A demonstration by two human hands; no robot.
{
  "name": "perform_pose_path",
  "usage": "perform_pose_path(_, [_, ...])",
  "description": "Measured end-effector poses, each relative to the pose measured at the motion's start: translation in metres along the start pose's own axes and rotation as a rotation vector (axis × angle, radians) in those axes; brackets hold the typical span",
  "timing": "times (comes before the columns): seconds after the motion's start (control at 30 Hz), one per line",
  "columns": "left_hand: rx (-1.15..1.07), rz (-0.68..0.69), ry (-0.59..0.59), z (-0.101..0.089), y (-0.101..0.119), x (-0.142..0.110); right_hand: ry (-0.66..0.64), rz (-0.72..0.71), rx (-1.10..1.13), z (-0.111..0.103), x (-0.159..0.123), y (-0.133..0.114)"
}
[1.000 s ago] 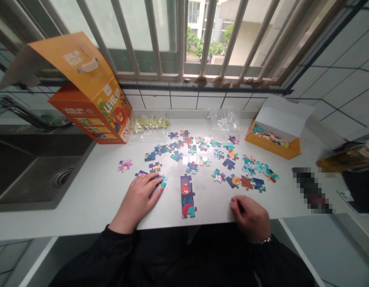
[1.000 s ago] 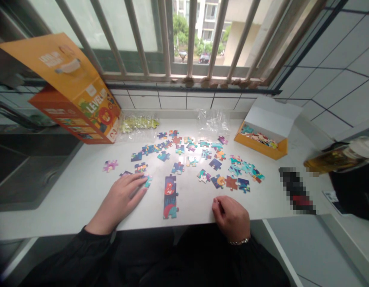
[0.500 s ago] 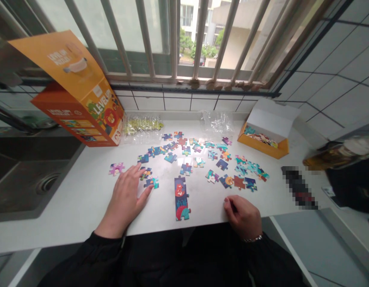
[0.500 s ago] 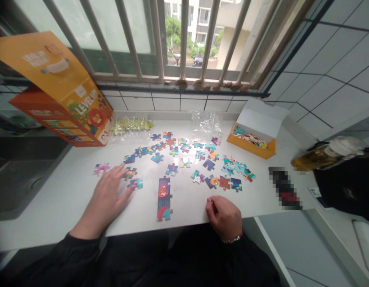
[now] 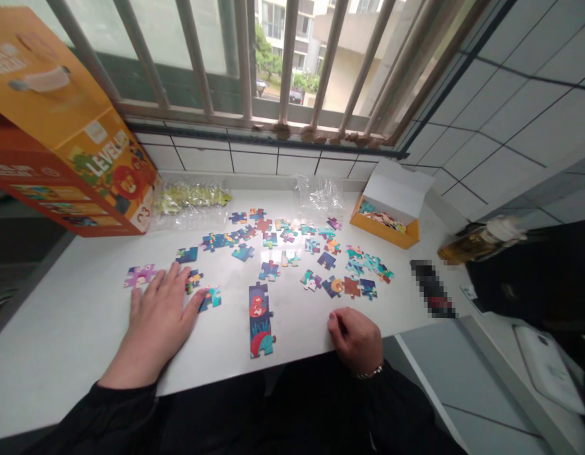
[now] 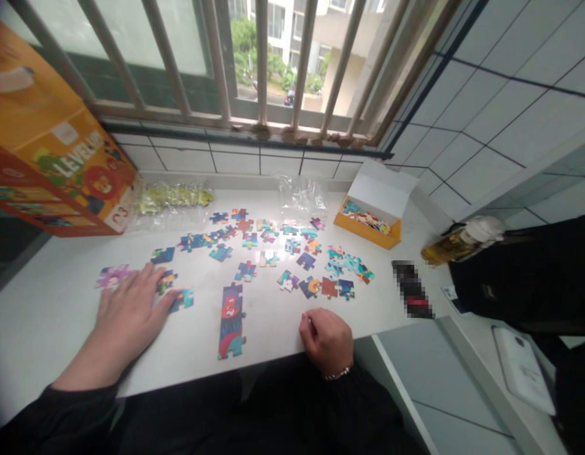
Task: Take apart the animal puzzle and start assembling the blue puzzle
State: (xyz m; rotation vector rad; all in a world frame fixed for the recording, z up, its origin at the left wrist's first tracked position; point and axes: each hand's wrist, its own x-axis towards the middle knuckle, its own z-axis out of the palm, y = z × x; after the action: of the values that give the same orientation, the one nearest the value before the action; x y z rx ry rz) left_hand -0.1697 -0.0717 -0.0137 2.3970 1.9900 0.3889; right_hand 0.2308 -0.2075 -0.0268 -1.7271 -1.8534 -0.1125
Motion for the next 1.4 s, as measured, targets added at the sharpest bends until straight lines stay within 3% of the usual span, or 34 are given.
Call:
perform_pose_path(0.1, [-0.009,0.033,0.019,0.001,-0.001,0.002,0.001,-0.006,0.005,-0.001,0.001,0.000])
perform_pose_path(0.3, [-0.010,0.117,-0.079,0.004,-0.001,0.004,0.009,0.000,0.001,0.000,0.001,0.000])
perform_pose_path(0.6, [0.088,0.125,-0.107,0.007,-0.001,0.004,0.069,0.011,-0.014,0.001,0.003,0.001])
perform_pose_path(0.73, [0.089,0.107,-0.129,0.005,-0.001,0.006,0.111,0.100,-0.109,0.003,0.006,-0.001])
perform_pose_path(0.87, [0.084,0.094,-0.142,0.003,0.001,0.006,0.042,0.159,-0.181,0.009,0.009,-0.002])
perform_pose_path(1.07, [0.088,0.096,-0.140,0.005,-0.001,0.007,-0.041,0.155,-0.113,0.012,0.006,0.002])
perform_pose_path(1.2, [0.083,0.088,-0.138,0.004,0.000,0.007,-0.055,0.220,-0.171,0.000,0.017,0.034])
perform_pose_path(1.33, [0.077,0.090,-0.142,0.002,0.002,0.008,0.063,0.409,-0.270,-0.016,0.043,0.097])
perform_pose_path(1.4, [0.072,0.080,-0.144,0.002,0.002,0.009,0.086,0.419,-0.271,-0.020,0.054,0.125])
